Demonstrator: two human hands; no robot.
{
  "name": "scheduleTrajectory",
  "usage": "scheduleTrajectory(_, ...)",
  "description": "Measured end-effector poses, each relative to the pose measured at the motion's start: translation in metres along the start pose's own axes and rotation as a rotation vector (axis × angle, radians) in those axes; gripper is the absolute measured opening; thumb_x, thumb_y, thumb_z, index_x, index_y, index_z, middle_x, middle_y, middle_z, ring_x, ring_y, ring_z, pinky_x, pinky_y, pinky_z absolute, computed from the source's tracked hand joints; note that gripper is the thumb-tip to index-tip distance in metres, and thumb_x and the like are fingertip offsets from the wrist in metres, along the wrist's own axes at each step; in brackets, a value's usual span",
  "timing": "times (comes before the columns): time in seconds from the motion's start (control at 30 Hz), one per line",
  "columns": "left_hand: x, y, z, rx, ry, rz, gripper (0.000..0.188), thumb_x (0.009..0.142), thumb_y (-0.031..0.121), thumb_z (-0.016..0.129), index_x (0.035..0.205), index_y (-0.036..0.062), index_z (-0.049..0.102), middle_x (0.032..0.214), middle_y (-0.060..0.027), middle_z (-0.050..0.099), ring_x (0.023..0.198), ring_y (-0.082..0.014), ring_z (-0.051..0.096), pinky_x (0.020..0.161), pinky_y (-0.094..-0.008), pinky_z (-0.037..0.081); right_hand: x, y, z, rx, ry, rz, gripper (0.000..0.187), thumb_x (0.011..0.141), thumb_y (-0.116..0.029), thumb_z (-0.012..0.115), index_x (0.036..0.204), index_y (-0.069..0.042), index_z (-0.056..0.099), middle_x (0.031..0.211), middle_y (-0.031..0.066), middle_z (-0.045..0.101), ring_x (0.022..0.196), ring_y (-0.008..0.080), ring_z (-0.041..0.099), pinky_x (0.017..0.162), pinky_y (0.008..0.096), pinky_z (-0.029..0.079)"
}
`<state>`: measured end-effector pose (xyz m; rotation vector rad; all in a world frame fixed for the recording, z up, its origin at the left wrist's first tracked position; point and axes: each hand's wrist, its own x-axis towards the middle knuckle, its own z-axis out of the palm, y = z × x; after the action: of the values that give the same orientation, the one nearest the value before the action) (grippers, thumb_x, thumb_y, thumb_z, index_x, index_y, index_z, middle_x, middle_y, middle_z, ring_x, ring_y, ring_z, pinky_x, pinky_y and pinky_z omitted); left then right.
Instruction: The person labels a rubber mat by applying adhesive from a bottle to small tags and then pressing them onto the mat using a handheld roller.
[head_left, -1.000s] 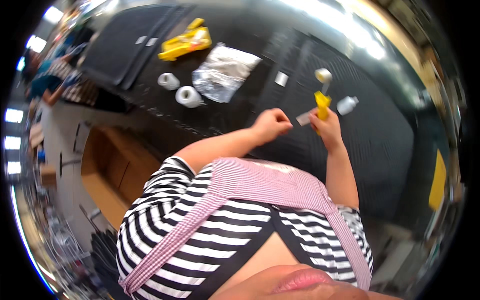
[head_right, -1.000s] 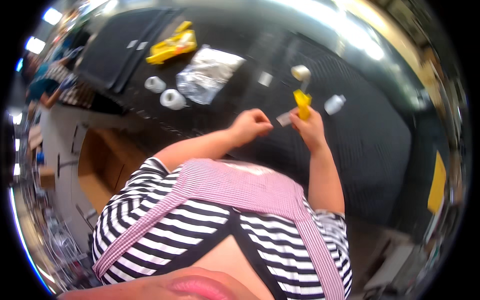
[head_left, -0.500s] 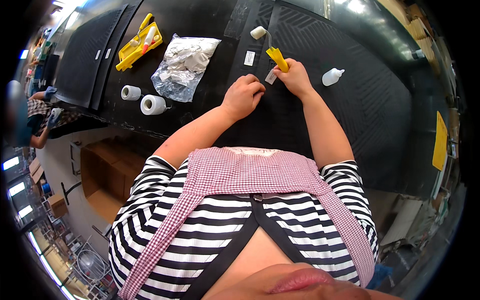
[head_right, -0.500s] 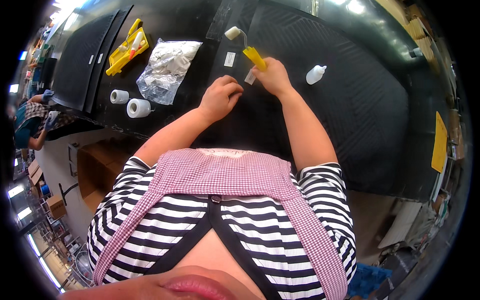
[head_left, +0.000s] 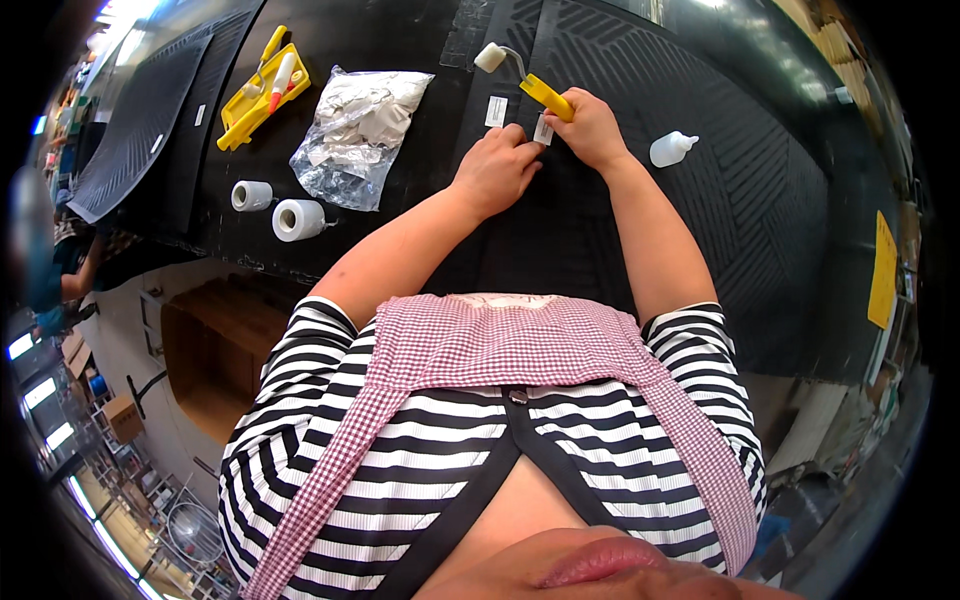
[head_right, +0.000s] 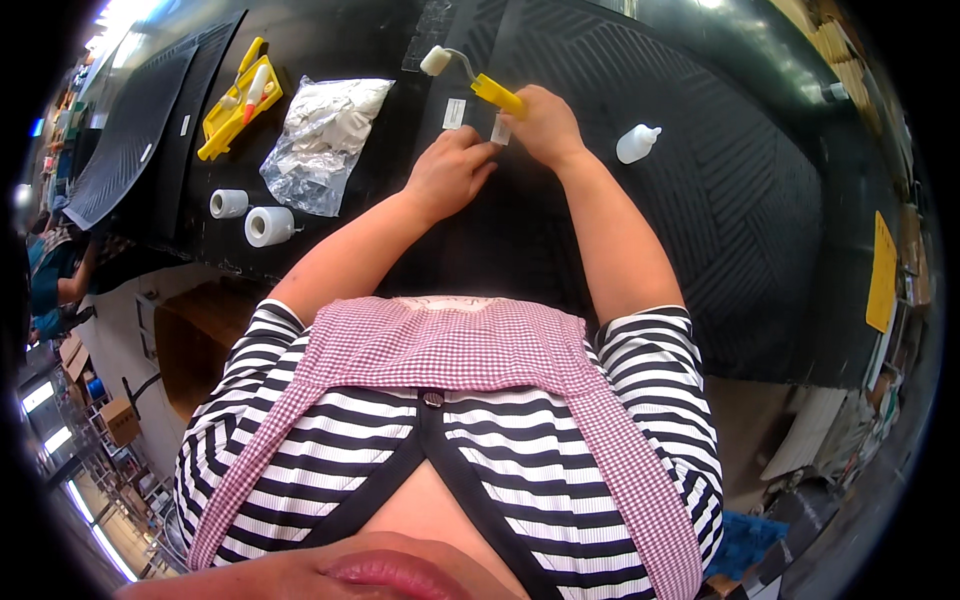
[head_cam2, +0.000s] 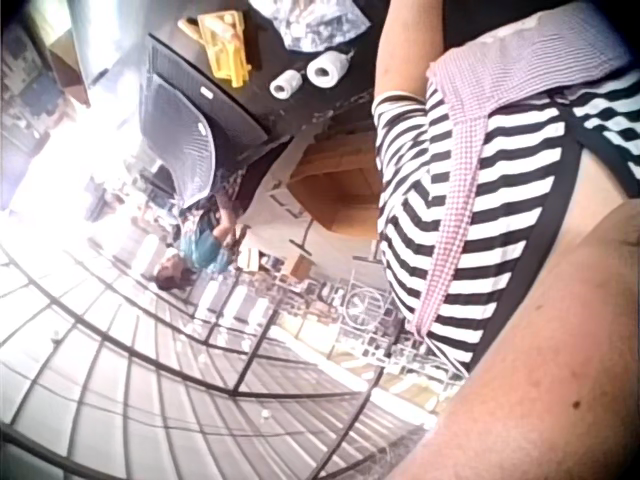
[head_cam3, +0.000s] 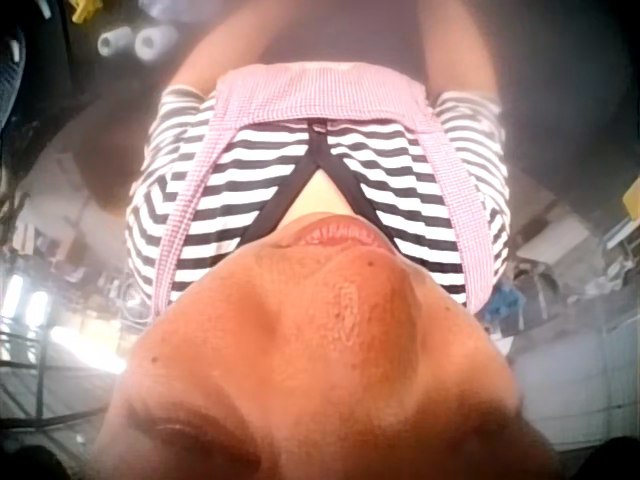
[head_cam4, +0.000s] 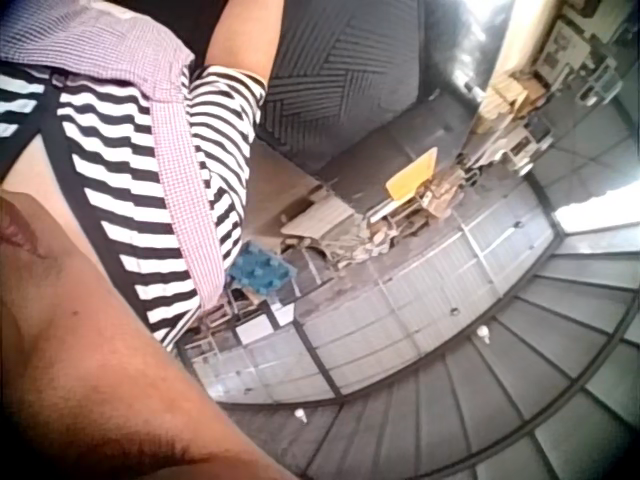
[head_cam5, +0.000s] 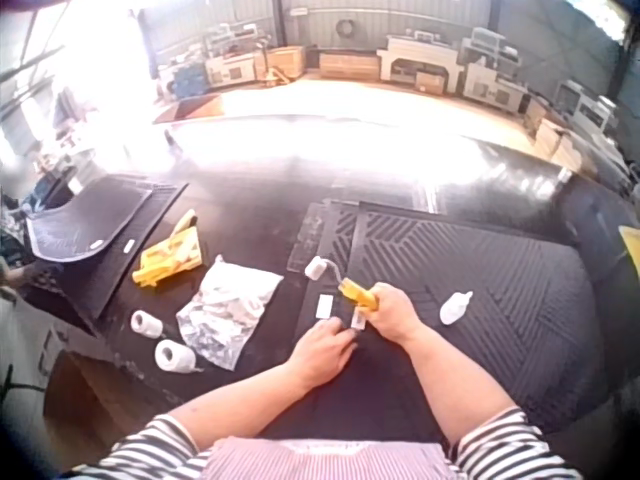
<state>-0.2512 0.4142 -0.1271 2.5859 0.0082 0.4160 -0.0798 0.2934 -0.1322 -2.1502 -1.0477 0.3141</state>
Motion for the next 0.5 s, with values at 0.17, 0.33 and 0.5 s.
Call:
scheduleTrajectory(0.17,0.006,-0.001,0.0,-0.014,-0.022,-0.069,0.027,0.085,0.017,0.071,0.112,0.0125,0.071,0.095,-0.0095,0.06,0.093,-0.0311,0.061,0.083,-0.0408,0.051,0.005,-0.002,0.0,-0.024,-0.038,0.033,0.022,0.084,-0.024,0.073,0.096,-0.006,0.071,0.099,0.0131,0.069,0.094,0.0362,0.066,0.081,0.0438,0.052)
scheduleTrajectory(0.33,0.011,0.0,0.002,0.008,-0.031,-0.085,0.026,0.086,0.019,0.07,0.112,0.0133,0.071,0.095,-0.01,0.059,0.093,-0.0315,0.061,0.083,-0.0412,0.051,0.007,-0.005,-0.001,-0.047,-0.037,0.067,0.023,0.084,-0.025,0.073,0.097,-0.006,0.072,0.1,0.0134,0.069,0.095,0.0361,0.066,0.082,0.0441,0.052)
scheduleTrajectory(0.5,0.013,-0.001,0.005,-0.004,-0.028,-0.099,0.026,0.086,0.019,0.07,0.111,0.0137,0.071,0.095,-0.0104,0.059,0.093,-0.032,0.061,0.082,-0.0417,0.051,0.007,-0.003,0.001,-0.05,-0.019,0.084,0.024,0.083,-0.025,0.073,0.097,-0.006,0.071,0.1,0.0144,0.069,0.095,0.0368,0.066,0.082,0.0446,0.052)
